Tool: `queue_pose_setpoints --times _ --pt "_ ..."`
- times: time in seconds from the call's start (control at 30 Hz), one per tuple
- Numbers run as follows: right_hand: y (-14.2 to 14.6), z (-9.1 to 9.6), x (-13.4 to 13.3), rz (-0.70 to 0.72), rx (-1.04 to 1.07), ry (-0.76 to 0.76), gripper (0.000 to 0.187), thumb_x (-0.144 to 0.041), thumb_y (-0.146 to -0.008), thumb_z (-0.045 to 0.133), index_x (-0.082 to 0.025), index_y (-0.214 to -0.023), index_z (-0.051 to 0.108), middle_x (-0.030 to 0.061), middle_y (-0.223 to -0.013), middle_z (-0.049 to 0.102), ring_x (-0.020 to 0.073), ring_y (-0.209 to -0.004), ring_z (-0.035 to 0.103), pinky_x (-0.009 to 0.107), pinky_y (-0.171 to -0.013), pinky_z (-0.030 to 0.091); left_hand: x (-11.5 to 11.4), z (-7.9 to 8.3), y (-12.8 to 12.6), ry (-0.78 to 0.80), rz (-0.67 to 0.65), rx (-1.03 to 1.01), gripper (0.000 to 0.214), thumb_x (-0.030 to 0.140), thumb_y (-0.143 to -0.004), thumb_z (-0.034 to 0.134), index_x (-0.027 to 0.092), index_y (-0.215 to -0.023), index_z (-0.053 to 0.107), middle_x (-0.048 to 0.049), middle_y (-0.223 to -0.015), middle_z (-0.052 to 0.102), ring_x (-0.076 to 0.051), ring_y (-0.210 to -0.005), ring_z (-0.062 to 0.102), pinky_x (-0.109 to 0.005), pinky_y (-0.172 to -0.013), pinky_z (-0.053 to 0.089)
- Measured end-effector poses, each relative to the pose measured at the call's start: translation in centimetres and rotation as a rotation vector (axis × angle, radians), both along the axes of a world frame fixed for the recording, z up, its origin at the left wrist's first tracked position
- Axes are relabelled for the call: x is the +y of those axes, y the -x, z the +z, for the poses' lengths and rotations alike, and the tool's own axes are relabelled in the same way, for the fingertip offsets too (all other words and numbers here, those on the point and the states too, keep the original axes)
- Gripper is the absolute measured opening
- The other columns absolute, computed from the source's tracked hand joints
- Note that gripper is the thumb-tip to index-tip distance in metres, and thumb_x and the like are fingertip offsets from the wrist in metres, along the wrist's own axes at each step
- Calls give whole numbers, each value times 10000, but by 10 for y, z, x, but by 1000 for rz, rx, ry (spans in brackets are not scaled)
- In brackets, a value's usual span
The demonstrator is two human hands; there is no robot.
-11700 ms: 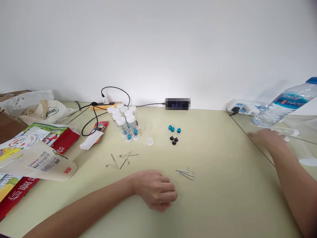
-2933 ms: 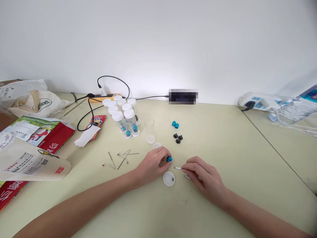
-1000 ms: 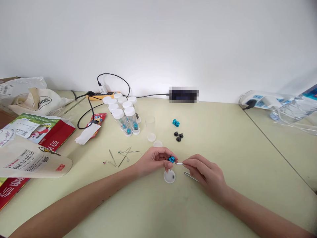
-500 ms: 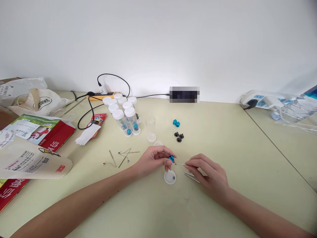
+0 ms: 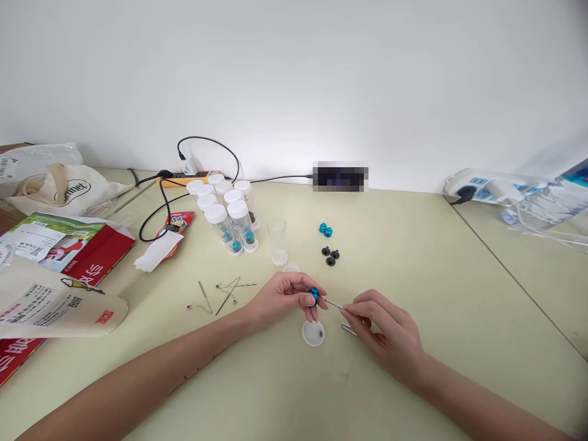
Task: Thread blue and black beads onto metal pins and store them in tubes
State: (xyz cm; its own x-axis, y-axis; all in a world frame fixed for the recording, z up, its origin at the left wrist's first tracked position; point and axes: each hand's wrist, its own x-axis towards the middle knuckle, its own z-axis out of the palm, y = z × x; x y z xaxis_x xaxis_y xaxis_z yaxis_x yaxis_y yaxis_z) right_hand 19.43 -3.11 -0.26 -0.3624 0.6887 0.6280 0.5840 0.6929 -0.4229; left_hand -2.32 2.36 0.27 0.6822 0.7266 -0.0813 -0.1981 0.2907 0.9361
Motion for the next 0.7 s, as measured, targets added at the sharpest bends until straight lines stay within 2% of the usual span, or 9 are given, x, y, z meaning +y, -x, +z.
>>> queue_pose_setpoints --times 0.2,0.37,0.53,0.7 --pt "1 1 -1 10 -110 -156 183 -9 -837 559 -182 -878 516 18 -724 514 104 -583 437 241 -507 352 1 0 -1 21 -24 -2 210 276 -825 633 110 -951 661 -100 -844 706 -122 -611 638 -251 -609 503" --pt "2 -1 -1 5 -101 -149 187 -1 -839 551 -180 -879 511 16 -723 497 104 -588 454 234 -489 342 0 3 -2 29 -36 0 193 253 -807 655 106 -932 659 -103 -827 709 -132 -625 645 -259 -621 510" --pt "3 -2 -1 -7 -91 -154 190 -4 -835 561 -183 -878 513 11 -720 496 104 -598 464 230 -495 350 -2 5 -3 31 -46 -16 157 214 -801 660 110 -919 657 -46 -642 664 -148 -659 655 -268 -658 522" --pt "4 -2 0 -13 -108 -180 175 -15 -839 565 -182 -848 514 7 -708 497 100 -582 442 238 -497 345 -2 5 -2 24 -45 -22 148 200 -783 679 113 -900 653 -37 -629 664 -144 -648 658 -270 -658 529"
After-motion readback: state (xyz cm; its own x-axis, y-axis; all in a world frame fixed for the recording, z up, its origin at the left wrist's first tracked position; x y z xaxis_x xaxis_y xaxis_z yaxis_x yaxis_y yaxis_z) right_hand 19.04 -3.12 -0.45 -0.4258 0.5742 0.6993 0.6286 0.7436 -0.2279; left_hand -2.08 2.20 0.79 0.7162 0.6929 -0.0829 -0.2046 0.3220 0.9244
